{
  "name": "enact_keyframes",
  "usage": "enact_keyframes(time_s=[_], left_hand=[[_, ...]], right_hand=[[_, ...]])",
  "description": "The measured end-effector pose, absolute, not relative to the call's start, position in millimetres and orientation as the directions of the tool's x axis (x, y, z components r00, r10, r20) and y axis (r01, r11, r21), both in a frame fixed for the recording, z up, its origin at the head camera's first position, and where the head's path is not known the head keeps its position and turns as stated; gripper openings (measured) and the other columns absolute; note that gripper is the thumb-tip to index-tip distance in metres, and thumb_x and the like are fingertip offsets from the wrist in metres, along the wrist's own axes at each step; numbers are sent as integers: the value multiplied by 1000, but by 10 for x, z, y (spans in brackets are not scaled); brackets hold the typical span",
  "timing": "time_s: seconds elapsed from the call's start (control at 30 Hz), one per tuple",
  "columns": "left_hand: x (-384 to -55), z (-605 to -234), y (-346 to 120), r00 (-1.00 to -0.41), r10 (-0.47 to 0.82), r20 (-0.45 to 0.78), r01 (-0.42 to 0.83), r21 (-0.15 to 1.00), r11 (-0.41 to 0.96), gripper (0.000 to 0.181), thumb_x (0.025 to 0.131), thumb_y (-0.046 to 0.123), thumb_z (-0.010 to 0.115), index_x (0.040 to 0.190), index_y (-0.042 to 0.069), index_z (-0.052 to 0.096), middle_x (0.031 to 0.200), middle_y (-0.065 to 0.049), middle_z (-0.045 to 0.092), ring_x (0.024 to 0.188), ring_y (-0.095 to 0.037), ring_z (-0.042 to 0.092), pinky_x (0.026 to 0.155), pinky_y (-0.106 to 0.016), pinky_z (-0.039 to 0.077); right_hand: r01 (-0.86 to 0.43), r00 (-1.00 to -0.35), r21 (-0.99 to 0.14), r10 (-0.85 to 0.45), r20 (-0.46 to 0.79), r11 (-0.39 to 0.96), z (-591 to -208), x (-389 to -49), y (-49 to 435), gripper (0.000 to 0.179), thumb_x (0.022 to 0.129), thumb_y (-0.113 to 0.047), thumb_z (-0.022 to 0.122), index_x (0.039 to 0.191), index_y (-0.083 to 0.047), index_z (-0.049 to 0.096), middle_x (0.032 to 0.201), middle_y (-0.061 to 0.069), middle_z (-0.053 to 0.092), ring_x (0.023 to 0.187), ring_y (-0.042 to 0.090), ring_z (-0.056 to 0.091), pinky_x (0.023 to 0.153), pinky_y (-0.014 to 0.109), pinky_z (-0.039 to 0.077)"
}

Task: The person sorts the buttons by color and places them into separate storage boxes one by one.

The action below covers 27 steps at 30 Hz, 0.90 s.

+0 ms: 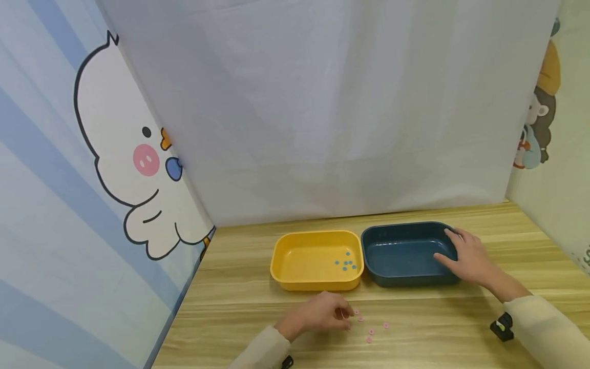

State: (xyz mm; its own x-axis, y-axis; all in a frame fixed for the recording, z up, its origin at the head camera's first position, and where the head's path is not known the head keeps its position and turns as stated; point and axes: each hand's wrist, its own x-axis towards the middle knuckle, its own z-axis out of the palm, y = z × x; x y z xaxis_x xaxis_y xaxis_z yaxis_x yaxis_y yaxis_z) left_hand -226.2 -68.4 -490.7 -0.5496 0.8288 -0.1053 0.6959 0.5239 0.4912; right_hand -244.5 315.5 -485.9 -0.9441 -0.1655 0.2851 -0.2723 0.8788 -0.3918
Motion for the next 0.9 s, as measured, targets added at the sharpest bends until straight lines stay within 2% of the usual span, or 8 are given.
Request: enact_keyframes(time_s=[0.1, 0.3, 0.5, 0.67, 0.9], left_hand=[[-2276, -4998, -665, -527, 841, -125, 708, 482, 516, 20, 85, 20, 72, 103, 10, 71, 90, 10, 64, 76, 6, 54, 68, -9, 43], [-2282, -5109, -637, -461, 882, -97, 801, 381, 461, 15, 85, 20, 72, 99, 13, 72, 86, 12, 62, 74, 8, 50, 67, -5, 39], [-2290, -5121, -621, -489, 863, -126, 768, 408, 495, 16, 85, 19, 72, 100, 12, 72, 87, 12, 61, 75, 7, 50, 67, -8, 40], [-2304, -5156, -625, -486, 868, -102, 769, 422, 480, 14, 85, 19, 73, 97, 12, 73, 84, 13, 62, 73, 8, 51, 66, -6, 40], [-2317, -5209, -623, -494, 866, -80, 759, 446, 474, 7, 85, 19, 72, 91, 15, 74, 81, 15, 61, 71, 10, 50, 64, -6, 40]], right_hand=[[-245, -958, -408, -154, 241, 880, -4916, -2437, 3202, 84, 92, -41, 58, 138, 20, 24, 133, 44, 26, 115, 63, 27, 92, 69, 23], [-202, -976, -450, -140, 168, 870, -5019, -2421, 3264, 93, 94, -44, 54, 141, 21, 6, 135, 48, 19, 118, 63, 22, 93, 69, 21], [-164, -986, -511, -123, 113, 844, -5046, -2414, 3289, 97, 94, -47, 52, 141, 19, -1, 138, 48, 13, 123, 63, 16, 96, 69, 18], [-160, -987, -549, -133, 89, 820, -5052, -2409, 3324, 96, 95, -45, 51, 141, 20, -2, 139, 48, 10, 126, 61, 13, 97, 68, 17], [-145, -989, -566, -135, 59, 812, -5049, -2418, 3330, 96, 95, -45, 51, 141, 19, -3, 139, 48, 11, 125, 61, 15, 97, 69, 19]])
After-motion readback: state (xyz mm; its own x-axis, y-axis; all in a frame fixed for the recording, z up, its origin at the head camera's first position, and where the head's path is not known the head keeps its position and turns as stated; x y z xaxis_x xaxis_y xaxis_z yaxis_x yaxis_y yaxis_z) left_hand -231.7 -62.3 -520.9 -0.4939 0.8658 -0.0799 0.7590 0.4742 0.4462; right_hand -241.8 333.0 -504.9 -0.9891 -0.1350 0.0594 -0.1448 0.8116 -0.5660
